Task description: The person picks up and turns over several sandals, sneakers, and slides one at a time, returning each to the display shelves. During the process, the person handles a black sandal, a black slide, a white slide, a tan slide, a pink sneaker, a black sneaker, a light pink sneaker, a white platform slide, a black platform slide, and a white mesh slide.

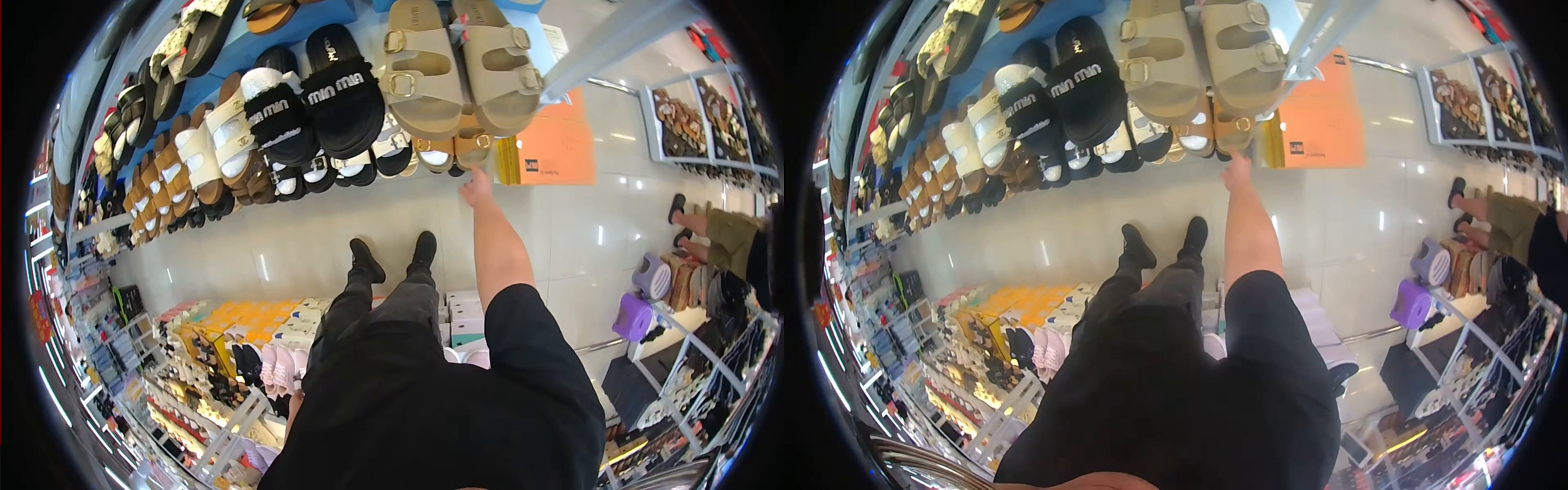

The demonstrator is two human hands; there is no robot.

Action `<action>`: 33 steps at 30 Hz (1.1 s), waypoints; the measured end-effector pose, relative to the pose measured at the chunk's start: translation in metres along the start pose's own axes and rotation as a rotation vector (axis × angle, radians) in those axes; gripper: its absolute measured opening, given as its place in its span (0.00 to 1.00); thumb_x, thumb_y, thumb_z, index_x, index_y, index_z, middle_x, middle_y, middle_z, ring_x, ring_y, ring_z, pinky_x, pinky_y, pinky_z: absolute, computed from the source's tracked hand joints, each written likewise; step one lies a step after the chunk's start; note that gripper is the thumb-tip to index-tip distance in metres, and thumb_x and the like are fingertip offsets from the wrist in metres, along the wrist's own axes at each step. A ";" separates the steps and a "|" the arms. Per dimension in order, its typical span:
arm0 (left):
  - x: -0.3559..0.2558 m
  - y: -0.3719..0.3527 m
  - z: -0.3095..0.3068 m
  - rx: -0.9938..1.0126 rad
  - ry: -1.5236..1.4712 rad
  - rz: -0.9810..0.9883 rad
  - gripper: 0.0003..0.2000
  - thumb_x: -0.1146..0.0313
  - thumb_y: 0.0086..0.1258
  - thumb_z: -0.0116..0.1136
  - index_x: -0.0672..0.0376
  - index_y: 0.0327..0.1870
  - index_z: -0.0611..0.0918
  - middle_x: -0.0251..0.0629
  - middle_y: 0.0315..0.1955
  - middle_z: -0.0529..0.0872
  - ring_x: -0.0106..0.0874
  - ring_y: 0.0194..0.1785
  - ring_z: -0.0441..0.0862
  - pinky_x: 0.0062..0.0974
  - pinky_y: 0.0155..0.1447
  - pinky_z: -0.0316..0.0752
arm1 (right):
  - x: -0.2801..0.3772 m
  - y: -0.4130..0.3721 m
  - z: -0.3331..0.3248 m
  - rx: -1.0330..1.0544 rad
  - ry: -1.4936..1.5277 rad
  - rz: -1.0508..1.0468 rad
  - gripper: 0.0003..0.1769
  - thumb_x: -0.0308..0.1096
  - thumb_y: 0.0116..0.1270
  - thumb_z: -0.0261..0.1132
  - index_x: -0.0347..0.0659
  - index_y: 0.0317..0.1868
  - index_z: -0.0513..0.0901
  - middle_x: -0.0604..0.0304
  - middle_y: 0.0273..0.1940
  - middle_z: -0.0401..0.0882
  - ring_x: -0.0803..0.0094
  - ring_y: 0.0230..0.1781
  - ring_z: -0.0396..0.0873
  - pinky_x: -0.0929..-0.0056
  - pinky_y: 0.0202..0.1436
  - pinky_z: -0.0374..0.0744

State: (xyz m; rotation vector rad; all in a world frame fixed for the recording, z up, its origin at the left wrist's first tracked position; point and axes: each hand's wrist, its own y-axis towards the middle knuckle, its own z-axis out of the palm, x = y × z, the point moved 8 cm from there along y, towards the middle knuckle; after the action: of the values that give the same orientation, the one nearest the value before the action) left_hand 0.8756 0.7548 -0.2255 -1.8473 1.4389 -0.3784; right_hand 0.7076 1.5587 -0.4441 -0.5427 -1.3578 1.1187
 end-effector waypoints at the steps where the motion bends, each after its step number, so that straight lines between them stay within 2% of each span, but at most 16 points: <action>1: 0.003 -0.007 0.000 -0.010 -0.019 -0.007 0.14 0.64 0.59 0.51 0.64 0.41 0.76 0.51 0.29 0.81 0.40 0.35 0.79 0.30 0.38 0.72 | 0.006 0.016 0.009 0.092 0.092 -0.022 0.25 0.42 0.58 0.60 0.43 0.53 0.65 0.52 0.48 0.67 0.59 0.45 0.67 0.58 0.47 0.70; 2: 0.006 -0.015 -0.001 -0.022 -0.034 -0.010 0.14 0.64 0.59 0.51 0.64 0.41 0.76 0.51 0.29 0.81 0.41 0.35 0.79 0.30 0.38 0.72 | 0.008 0.027 0.018 0.186 0.188 -0.039 0.22 0.40 0.58 0.60 0.43 0.51 0.66 0.53 0.47 0.68 0.60 0.45 0.67 0.59 0.48 0.70; 5: 0.009 -0.029 0.004 -0.059 -0.133 -0.006 0.14 0.65 0.58 0.51 0.64 0.42 0.76 0.52 0.30 0.80 0.42 0.36 0.79 0.31 0.39 0.71 | 0.011 0.027 0.022 0.119 0.282 0.098 0.15 0.36 0.59 0.60 0.43 0.45 0.70 0.58 0.42 0.71 0.65 0.38 0.70 0.64 0.41 0.72; 6: 0.008 -0.029 0.009 -0.074 -0.244 -0.013 0.14 0.66 0.58 0.52 0.64 0.42 0.76 0.52 0.30 0.80 0.43 0.37 0.79 0.31 0.39 0.71 | 0.014 0.023 0.021 0.031 0.221 0.092 0.15 0.36 0.59 0.60 0.44 0.45 0.70 0.60 0.40 0.72 0.67 0.37 0.70 0.65 0.39 0.72; 8: 0.010 -0.029 0.016 -0.062 -0.131 -0.050 0.14 0.66 0.57 0.52 0.64 0.42 0.76 0.52 0.31 0.80 0.43 0.37 0.79 0.31 0.40 0.71 | 0.025 0.008 0.011 -0.149 0.102 0.066 0.13 0.36 0.59 0.60 0.44 0.43 0.71 0.62 0.35 0.73 0.69 0.33 0.71 0.69 0.36 0.73; 11: 0.016 -0.016 0.020 -0.037 0.042 -0.087 0.14 0.67 0.57 0.52 0.64 0.42 0.76 0.53 0.31 0.80 0.44 0.38 0.78 0.31 0.41 0.71 | 0.042 -0.014 0.024 0.015 0.215 0.033 0.11 0.36 0.59 0.60 0.45 0.41 0.72 0.64 0.33 0.73 0.73 0.31 0.71 0.74 0.32 0.72; 14: -0.011 0.019 0.006 -0.061 0.080 0.069 0.15 0.66 0.56 0.52 0.64 0.44 0.76 0.53 0.32 0.80 0.45 0.39 0.78 0.32 0.42 0.71 | 0.044 -0.064 0.020 0.140 0.398 0.009 0.09 0.36 0.59 0.60 0.45 0.39 0.73 0.63 0.31 0.73 0.74 0.31 0.71 0.76 0.31 0.73; 16: -0.068 0.025 -0.022 -0.125 0.133 0.063 0.16 0.63 0.57 0.52 0.65 0.42 0.77 0.52 0.32 0.81 0.45 0.40 0.78 0.34 0.44 0.71 | 0.027 -0.100 0.005 0.170 0.428 -0.015 0.09 0.35 0.60 0.59 0.45 0.40 0.72 0.63 0.33 0.73 0.74 0.32 0.71 0.77 0.31 0.73; 18: -0.175 0.019 -0.061 -0.081 0.137 -0.010 0.17 0.61 0.58 0.52 0.65 0.42 0.77 0.52 0.33 0.81 0.44 0.40 0.78 0.34 0.45 0.71 | -0.010 -0.126 -0.018 0.172 0.457 0.054 0.09 0.34 0.61 0.57 0.44 0.42 0.72 0.63 0.36 0.73 0.74 0.34 0.71 0.78 0.33 0.73; 20: -0.214 0.042 -0.073 -0.040 0.117 0.024 0.18 0.59 0.59 0.52 0.64 0.44 0.76 0.52 0.35 0.80 0.44 0.42 0.77 0.34 0.47 0.70 | -0.035 -0.171 -0.036 0.237 0.494 0.086 0.10 0.33 0.61 0.57 0.43 0.43 0.71 0.63 0.39 0.72 0.74 0.35 0.70 0.78 0.33 0.72; 22: -0.242 0.080 -0.074 -0.091 0.140 0.168 0.20 0.58 0.60 0.51 0.64 0.47 0.74 0.53 0.37 0.79 0.45 0.43 0.77 0.34 0.48 0.70 | -0.063 -0.210 -0.057 0.251 0.480 0.160 0.11 0.34 0.61 0.57 0.42 0.43 0.72 0.62 0.37 0.73 0.72 0.33 0.71 0.76 0.33 0.71; 24: -0.315 0.092 -0.074 -0.094 0.049 0.278 0.21 0.58 0.61 0.51 0.65 0.49 0.73 0.52 0.39 0.79 0.42 0.45 0.77 0.34 0.48 0.70 | -0.083 -0.244 -0.069 0.423 0.518 0.288 0.11 0.34 0.60 0.56 0.42 0.43 0.72 0.62 0.37 0.74 0.72 0.32 0.71 0.75 0.32 0.71; 26: -0.398 0.095 -0.060 0.054 -0.191 0.368 0.20 0.60 0.62 0.51 0.61 0.52 0.71 0.46 0.40 0.79 0.34 0.44 0.76 0.28 0.47 0.71 | -0.093 -0.279 -0.080 0.526 0.472 0.369 0.11 0.34 0.60 0.56 0.42 0.43 0.73 0.61 0.37 0.75 0.71 0.32 0.71 0.75 0.32 0.70; 28: -0.477 0.081 -0.042 0.314 -0.553 0.378 0.23 0.57 0.66 0.48 0.55 0.59 0.65 0.40 0.47 0.72 0.30 0.47 0.73 0.27 0.50 0.69 | -0.089 -0.314 -0.083 0.568 0.345 0.388 0.12 0.35 0.59 0.56 0.41 0.43 0.73 0.60 0.37 0.76 0.71 0.31 0.72 0.75 0.31 0.70; 32: -0.586 0.036 -0.046 0.588 -0.864 0.551 0.23 0.52 0.67 0.44 0.54 0.59 0.65 0.38 0.51 0.71 0.29 0.53 0.69 0.31 0.56 0.64 | -0.062 -0.364 -0.059 0.548 0.160 0.286 0.15 0.35 0.58 0.55 0.40 0.45 0.72 0.58 0.37 0.76 0.72 0.28 0.72 0.76 0.25 0.70; 33: -0.601 0.021 -0.052 0.702 -1.003 0.543 0.23 0.51 0.67 0.42 0.54 0.58 0.65 0.37 0.51 0.71 0.29 0.53 0.69 0.32 0.57 0.64 | -0.056 -0.369 -0.048 0.680 0.092 0.244 0.15 0.39 0.61 0.53 0.39 0.44 0.71 0.57 0.34 0.75 0.72 0.24 0.71 0.78 0.20 0.68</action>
State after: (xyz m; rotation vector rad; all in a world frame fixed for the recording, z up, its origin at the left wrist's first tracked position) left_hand 0.6332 1.2877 -0.0794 -0.7884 0.8494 0.2782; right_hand 0.8758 1.3685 -0.1669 -0.2534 -0.7668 1.6349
